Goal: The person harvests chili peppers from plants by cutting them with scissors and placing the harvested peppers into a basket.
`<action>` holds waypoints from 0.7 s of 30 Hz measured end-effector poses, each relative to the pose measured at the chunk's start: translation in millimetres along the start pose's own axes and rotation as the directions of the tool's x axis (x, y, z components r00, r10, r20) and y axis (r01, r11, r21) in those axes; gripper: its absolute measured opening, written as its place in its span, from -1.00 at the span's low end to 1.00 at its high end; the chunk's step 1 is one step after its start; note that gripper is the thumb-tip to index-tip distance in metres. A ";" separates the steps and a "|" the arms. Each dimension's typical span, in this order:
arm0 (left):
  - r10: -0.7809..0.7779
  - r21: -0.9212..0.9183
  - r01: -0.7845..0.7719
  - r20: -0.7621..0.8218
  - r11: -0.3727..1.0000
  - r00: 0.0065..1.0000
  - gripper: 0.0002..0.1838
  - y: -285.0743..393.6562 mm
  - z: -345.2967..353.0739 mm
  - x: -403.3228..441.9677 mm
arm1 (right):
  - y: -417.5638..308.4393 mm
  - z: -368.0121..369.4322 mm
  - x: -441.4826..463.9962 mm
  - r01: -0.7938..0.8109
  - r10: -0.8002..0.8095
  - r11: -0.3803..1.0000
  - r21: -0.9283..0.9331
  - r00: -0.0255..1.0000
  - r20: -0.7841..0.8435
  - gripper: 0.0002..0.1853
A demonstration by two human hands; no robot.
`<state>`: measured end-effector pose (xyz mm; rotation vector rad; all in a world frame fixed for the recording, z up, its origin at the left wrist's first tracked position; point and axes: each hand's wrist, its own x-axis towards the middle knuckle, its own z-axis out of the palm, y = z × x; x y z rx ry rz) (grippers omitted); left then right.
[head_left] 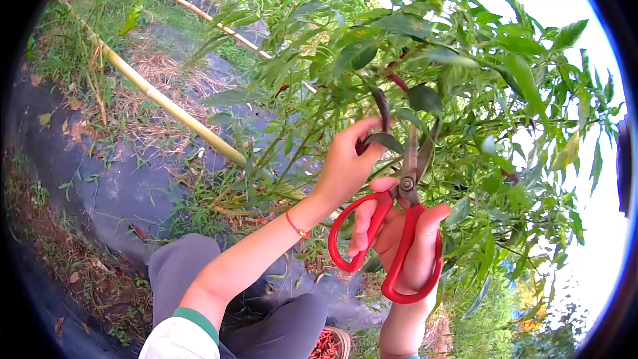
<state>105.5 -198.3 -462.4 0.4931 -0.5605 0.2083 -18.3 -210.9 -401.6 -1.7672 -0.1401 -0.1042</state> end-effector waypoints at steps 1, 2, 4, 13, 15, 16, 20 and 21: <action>0.002 -0.006 -0.002 0.006 1.000 1.000 -0.77 1.0 0.2 6.2 | -0.5 -1.2 0.0 0.037 -0.039 0.997 0.067 0.999 0.030 -0.20; -0.042 0.009 0.042 0.009 0.999 0.999 -0.71 2.5 -0.9 13.4 | -0.4 -0.5 0.3 0.043 -0.045 0.997 0.067 0.999 0.028 -0.20; -0.111 0.005 0.112 -0.030 0.994 0.993 -0.62 9.0 2.0 23.6 | 0.9 3.2 2.0 0.063 -0.074 0.964 0.259 0.997 0.032 -0.22; -0.339 0.880 0.107 0.064 0.462 0.939 -0.58 87.6 -24.9 -0.1 | 7.4 -8.2 7.8 0.189 -0.191 0.981 0.044 0.981 0.042 -0.24; -0.012 0.946 -0.047 0.054 0.322 0.998 -0.70 114.0 -39.9 -3.2 | 11.2 -8.1 2.3 0.181 -0.173 0.979 0.098 0.981 -0.088 -0.24; 0.098 0.948 -0.096 0.069 0.303 0.993 -0.76 128.2 -42.1 0.4 | 12.9 -11.1 2.2 0.187 -0.177 0.977 0.107 0.980 -0.092 -0.24; 0.251 0.851 -0.517 0.523 -0.095 0.815 -0.73 142.9 -43.2 45.0 | 16.2 -19.8 0.7 0.215 -0.215 0.970 0.116 0.977 -0.011 -0.23; 0.244 0.847 -0.523 0.530 -0.099 0.812 -0.73 139.2 -42.7 56.2 | 16.3 -19.3 -0.1 0.214 -0.214 0.970 0.118 0.977 -0.013 -0.23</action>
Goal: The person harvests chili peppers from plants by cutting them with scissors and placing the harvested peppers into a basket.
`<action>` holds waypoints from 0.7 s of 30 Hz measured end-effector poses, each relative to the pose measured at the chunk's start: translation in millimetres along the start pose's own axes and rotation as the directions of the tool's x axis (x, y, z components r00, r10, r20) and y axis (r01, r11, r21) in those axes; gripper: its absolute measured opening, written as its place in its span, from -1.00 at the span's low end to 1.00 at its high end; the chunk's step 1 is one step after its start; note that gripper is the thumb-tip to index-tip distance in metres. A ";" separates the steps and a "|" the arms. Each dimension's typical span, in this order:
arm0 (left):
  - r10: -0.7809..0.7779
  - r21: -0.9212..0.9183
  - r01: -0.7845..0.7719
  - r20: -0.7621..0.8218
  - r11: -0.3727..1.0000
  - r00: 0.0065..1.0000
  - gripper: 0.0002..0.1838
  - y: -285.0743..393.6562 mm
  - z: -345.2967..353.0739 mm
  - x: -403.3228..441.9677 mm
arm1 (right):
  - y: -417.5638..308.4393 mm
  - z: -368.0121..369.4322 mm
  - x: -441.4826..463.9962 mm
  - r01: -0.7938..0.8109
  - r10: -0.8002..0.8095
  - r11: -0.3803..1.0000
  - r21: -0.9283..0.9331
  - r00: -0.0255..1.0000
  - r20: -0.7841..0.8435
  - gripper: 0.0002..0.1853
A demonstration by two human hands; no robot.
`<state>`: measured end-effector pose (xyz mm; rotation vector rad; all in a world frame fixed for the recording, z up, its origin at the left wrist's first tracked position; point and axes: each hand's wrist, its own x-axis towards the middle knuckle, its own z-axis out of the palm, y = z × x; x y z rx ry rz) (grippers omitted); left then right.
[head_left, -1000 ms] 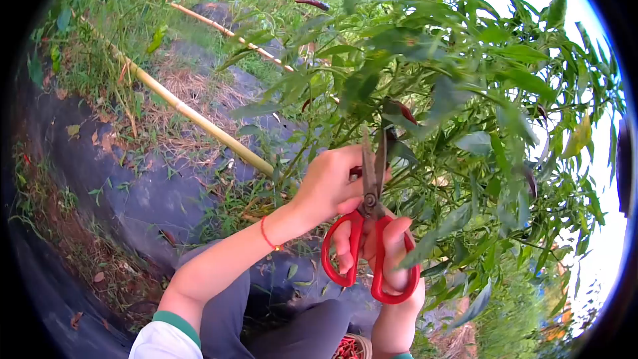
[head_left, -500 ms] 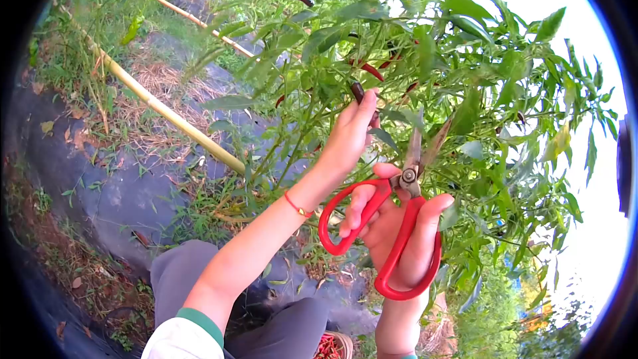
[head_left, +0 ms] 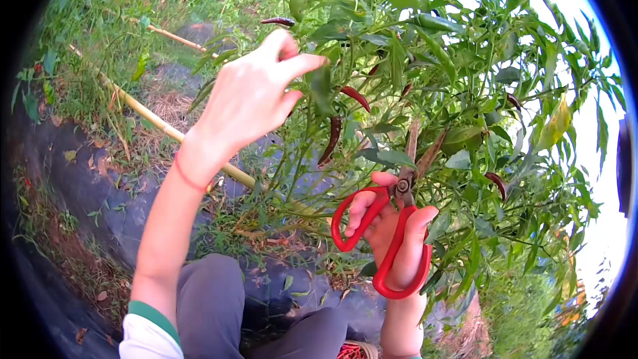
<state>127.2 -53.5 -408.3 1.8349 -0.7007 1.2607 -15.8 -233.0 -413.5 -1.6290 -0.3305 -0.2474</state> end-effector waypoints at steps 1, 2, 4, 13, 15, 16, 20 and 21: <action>0.158 0.023 -0.159 0.028 0.987 0.987 -0.75 -3.3 6.9 8.0 | 0.0 0.5 -0.8 -0.001 0.001 1.000 0.002 1.000 -0.002 -0.22; 0.311 0.041 -0.313 0.059 0.949 0.949 -0.76 -5.9 13.7 13.5 | 0.0 1.0 -1.7 -0.002 0.002 1.000 0.003 1.000 -0.005 -0.22; 0.333 0.110 -0.345 0.111 0.932 0.936 -0.81 -5.4 22.0 18.3 | 2.6 2.9 -1.2 -0.003 0.002 1.000 -0.019 1.000 -0.027 -0.21; 0.221 -0.023 -0.223 -0.054 0.975 0.974 -0.85 -15.1 17.1 7.0 | 4.0 17.0 17.1 0.006 -0.005 1.000 -0.019 0.999 0.048 -0.28; 0.063 -0.061 -0.079 -0.223 0.995 0.973 -0.82 -37.4 27.5 -7.1 | 7.2 18.5 22.1 0.038 -0.041 0.997 0.074 0.998 0.044 -0.37; 0.019 0.013 -0.016 -0.207 1.000 0.978 -0.76 -37.7 20.4 -12.4 | 7.6 18.5 22.9 0.039 -0.042 0.996 0.075 0.998 0.043 -0.37; -0.561 -0.308 0.566 0.114 0.765 0.820 -0.67 -64.3 2.5 -35.7 | 6.4 18.6 21.3 0.039 -0.038 0.999 -0.036 0.999 0.027 -0.33; -0.651 -0.583 0.611 0.177 0.535 0.738 -0.73 -64.3 2.8 -46.0 | 6.1 19.1 19.8 0.043 -0.039 0.989 -0.139 0.999 0.032 -0.25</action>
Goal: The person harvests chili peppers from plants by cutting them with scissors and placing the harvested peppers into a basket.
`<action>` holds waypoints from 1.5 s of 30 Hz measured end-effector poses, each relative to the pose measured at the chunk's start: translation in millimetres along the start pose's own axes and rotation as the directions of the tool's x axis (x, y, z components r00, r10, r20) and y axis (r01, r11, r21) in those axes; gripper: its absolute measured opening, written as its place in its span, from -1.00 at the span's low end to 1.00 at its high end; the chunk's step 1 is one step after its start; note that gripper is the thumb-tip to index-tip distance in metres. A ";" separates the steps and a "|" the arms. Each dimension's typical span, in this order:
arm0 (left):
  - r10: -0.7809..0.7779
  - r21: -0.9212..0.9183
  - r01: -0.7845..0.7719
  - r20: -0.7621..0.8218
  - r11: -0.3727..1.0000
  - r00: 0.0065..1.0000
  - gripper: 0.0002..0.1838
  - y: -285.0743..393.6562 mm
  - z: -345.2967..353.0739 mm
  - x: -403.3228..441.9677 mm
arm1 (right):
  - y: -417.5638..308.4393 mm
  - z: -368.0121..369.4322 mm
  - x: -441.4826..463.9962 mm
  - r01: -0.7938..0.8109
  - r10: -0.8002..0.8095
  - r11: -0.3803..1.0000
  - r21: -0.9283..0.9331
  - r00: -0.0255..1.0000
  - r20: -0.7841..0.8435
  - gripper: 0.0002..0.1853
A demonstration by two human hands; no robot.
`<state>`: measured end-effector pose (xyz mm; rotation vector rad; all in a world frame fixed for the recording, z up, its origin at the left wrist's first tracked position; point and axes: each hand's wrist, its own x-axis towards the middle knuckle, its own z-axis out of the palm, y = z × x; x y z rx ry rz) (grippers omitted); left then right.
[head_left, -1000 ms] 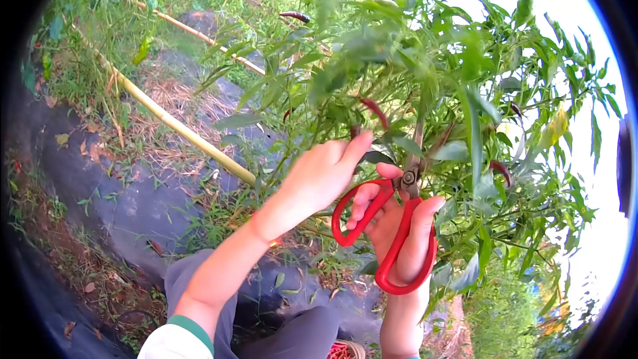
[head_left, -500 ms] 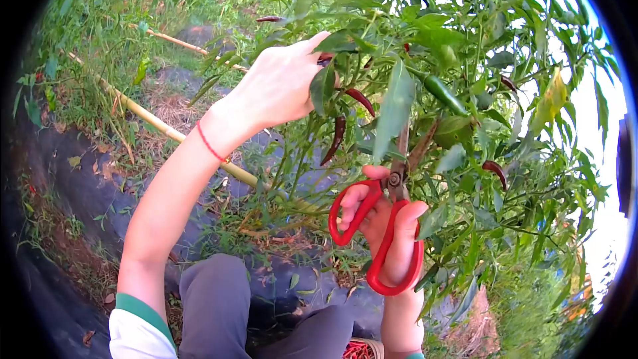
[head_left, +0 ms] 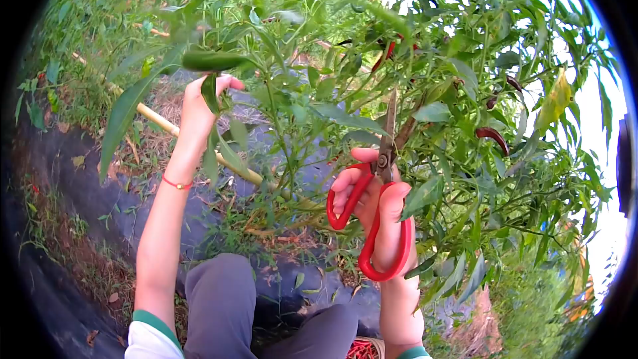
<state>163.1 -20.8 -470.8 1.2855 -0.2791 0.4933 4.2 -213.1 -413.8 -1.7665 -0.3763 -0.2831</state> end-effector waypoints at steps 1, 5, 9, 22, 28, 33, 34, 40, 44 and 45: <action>-0.005 0.006 0.005 -0.011 1.000 1.000 -0.73 -5.6 -2.3 -3.0 | -0.1 1.3 -1.7 -0.005 0.005 1.000 0.004 1.000 0.012 -0.25; -0.181 -0.646 0.147 0.014 0.749 0.983 -0.87 -19.5 -17.8 -18.4 | -0.2 15.8 -6.2 -0.163 0.158 0.985 0.049 0.982 0.105 -0.22; -0.100 -0.506 0.083 -0.005 0.859 0.995 -0.83 -16.4 -26.1 -27.8 | 32.3 40.5 -8.8 -0.426 0.347 0.885 0.190 0.873 0.342 -0.30; -0.171 -0.443 0.145 -0.019 0.885 0.985 -0.93 11.1 -49.6 -68.0 | 52.4 94.6 3.7 -0.444 0.355 0.894 0.053 0.777 0.519 -0.49; -0.146 -0.518 0.105 -0.039 0.849 0.988 -0.92 13.4 -48.9 -73.6 | 61.9 100.5 2.5 -0.390 0.330 0.920 0.039 0.825 0.458 -0.57; -0.118 -0.487 0.047 -0.116 0.872 0.986 -0.88 7.7 -45.2 -77.0 | 56.9 105.2 12.9 -0.360 0.327 0.933 -0.020 0.820 0.469 -0.62; -0.190 -0.597 0.071 -0.139 0.799 0.972 -0.86 15.5 -42.0 -82.1 | 57.4 105.9 14.6 -0.363 0.329 0.932 -0.020 0.818 0.473 -0.62; -0.201 -0.527 0.107 -0.123 0.843 0.972 -0.78 -1.1 -51.8 -74.2 | 62.9 105.6 23.3 -0.344 0.352 0.933 -0.106 0.812 0.465 -0.63; -0.161 -0.530 0.013 -0.234 0.848 0.959 -0.86 3.7 -49.5 -82.7 | 72.3 99.0 19.5 -0.371 0.301 0.925 0.081 0.847 0.437 -0.53; -0.164 -0.530 0.013 -0.239 0.848 0.957 -0.86 1.0 -53.6 -84.8 | 72.2 97.2 18.8 -0.331 0.279 0.943 0.045 0.854 0.440 -0.53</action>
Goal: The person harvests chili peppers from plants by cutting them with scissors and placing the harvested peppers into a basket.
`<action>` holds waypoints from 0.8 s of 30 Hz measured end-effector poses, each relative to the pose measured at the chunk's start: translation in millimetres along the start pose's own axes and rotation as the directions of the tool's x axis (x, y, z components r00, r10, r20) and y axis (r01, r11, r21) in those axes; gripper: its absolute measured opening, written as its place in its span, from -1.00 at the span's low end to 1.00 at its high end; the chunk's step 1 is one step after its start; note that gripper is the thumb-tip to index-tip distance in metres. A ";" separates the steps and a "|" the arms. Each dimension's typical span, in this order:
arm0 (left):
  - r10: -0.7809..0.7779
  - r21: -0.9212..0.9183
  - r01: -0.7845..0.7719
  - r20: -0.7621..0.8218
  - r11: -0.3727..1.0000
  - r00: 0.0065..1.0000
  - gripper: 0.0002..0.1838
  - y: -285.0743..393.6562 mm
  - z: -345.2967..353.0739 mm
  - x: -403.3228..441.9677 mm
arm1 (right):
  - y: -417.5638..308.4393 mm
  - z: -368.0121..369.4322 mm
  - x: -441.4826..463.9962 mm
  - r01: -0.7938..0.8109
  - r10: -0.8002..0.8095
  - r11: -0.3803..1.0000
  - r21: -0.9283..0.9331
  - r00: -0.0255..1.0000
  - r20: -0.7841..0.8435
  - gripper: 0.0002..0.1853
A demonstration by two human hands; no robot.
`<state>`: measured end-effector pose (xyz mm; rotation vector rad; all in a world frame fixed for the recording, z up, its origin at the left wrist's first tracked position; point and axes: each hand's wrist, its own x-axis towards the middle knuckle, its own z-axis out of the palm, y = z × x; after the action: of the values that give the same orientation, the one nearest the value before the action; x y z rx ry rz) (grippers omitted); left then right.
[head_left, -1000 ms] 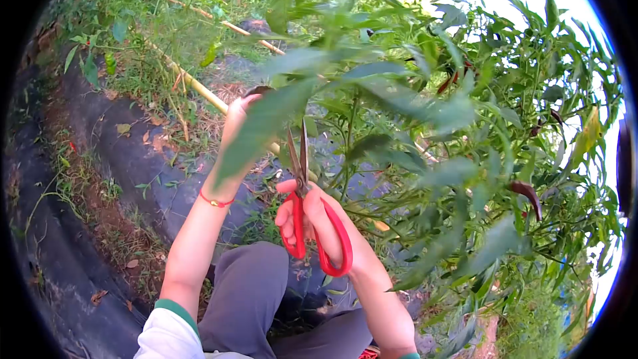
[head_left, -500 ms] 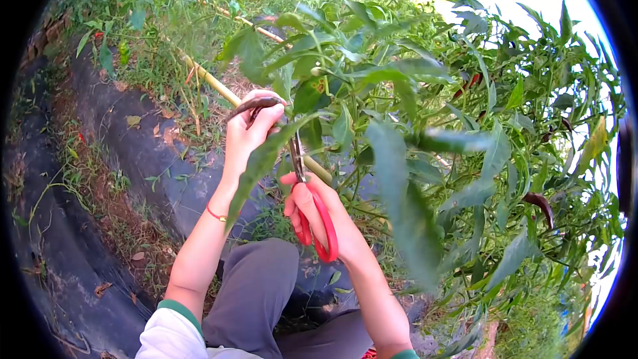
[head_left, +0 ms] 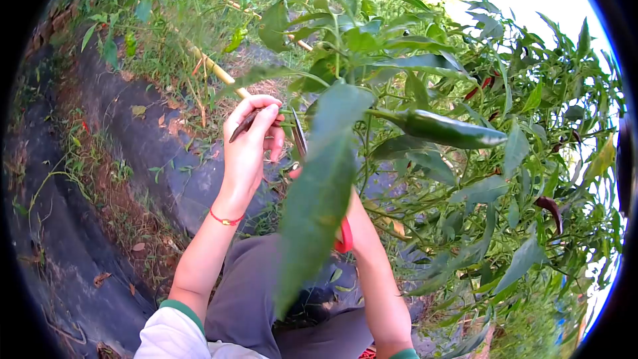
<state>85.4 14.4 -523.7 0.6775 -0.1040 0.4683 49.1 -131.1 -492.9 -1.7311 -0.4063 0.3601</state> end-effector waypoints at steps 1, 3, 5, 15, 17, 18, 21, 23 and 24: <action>0.002 0.037 -0.004 0.051 0.999 0.999 -0.86 -0.2 -4.1 -0.5 | -4.2 -1.2 -3.9 -0.003 0.003 1.000 -0.001 1.000 0.004 -0.53; 0.006 0.039 -0.012 0.141 0.999 0.990 -0.82 -2.0 -9.2 -3.4 | -15.5 -0.6 -11.8 -0.170 0.176 0.980 -0.099 0.983 0.049 -0.68; -0.029 0.102 0.021 0.077 0.995 0.997 -0.78 0.0 -9.5 -8.3 | -11.9 -1.5 -11.8 -0.128 0.133 0.986 -0.103 0.990 0.045 -0.66; -0.052 -0.044 0.055 0.062 0.998 0.997 -0.75 2.0 -1.5 -25.6 | 6.1 -2.9 2.1 0.159 -0.161 0.987 0.029 0.982 0.096 -0.56; -0.017 -0.019 0.017 -0.013 1.000 1.000 -0.75 0.0 2.1 -30.5 | -3.3 2.5 3.9 -0.027 0.011 0.971 0.236 0.998 0.070 -0.66; -0.004 0.027 0.005 -0.039 1.000 0.999 -0.77 2.2 4.4 -35.8 | 5.5 3.1 7.3 0.053 -0.064 0.986 0.158 0.996 0.064 -0.68; 0.018 -0.044 -0.020 -0.056 0.999 0.998 -0.79 -6.2 4.4 -41.4 | -1.3 9.5 3.3 0.196 -0.194 0.980 -0.043 0.980 0.034 -0.67; 0.018 -0.064 -0.025 -0.110 0.998 0.994 -0.79 -12.8 5.7 -43.5 | 8.8 7.7 6.9 0.262 -0.260 0.964 -0.041 0.965 0.037 -0.65; 0.016 -0.085 -0.031 -0.167 0.996 0.986 -0.79 -14.8 6.4 -44.7 | 12.2 6.5 8.2 0.325 -0.323 0.945 -0.040 0.945 0.041 -0.62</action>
<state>52.5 -16.8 -538.2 0.5497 0.0252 0.5382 54.3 -123.8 -506.3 -1.6689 -0.7187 0.1423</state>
